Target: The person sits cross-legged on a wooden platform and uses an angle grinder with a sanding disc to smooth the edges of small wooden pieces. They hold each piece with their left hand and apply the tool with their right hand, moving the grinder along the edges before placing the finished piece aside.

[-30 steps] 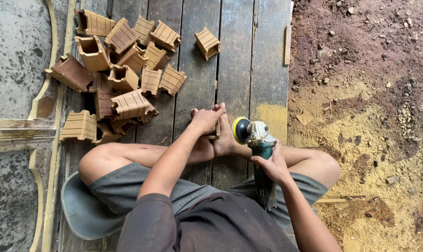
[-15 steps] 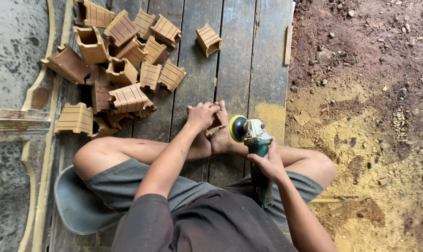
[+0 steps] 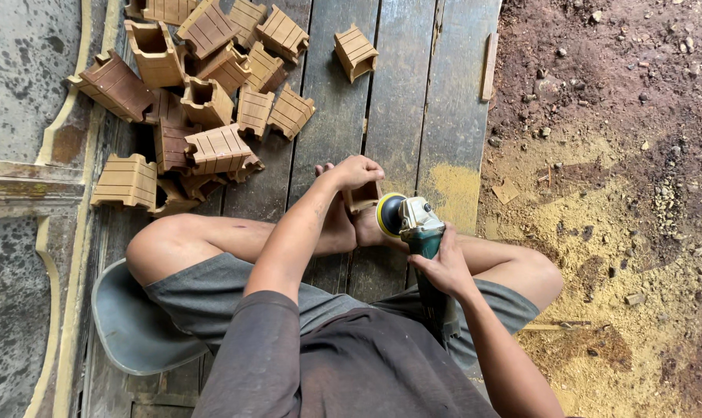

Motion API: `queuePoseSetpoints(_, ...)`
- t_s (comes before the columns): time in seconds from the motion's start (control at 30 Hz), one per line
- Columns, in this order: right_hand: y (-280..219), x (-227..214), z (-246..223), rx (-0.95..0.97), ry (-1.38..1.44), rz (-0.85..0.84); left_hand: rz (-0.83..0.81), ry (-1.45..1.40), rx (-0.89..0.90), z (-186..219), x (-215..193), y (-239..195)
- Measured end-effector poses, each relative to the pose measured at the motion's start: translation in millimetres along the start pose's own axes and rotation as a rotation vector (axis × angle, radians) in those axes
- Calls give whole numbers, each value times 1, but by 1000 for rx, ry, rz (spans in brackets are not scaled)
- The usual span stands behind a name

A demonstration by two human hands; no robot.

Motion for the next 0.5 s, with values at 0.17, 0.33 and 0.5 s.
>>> queuePoseSetpoints(0.17,6,-3,10,28,-12,1,71,-75,-21,6,-7,-15)
queuePoseSetpoints(0.33,5,-2,6,33,-23,-6,121,-105,-1,17,-15,-31)
queuePoseSetpoints(0.5,7,8,9,17,-37,-36,131,-123,36,34,-22,-48)
Point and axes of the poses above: each hand's wrist, its own y-axis towards the middle knuckle, its own x-axis out of the palm, z = x × y, the point moved 7 cm from there along y, towards the middle knuckle, and after that the axes turned 3 degrees about y, right-handed, at the moved point
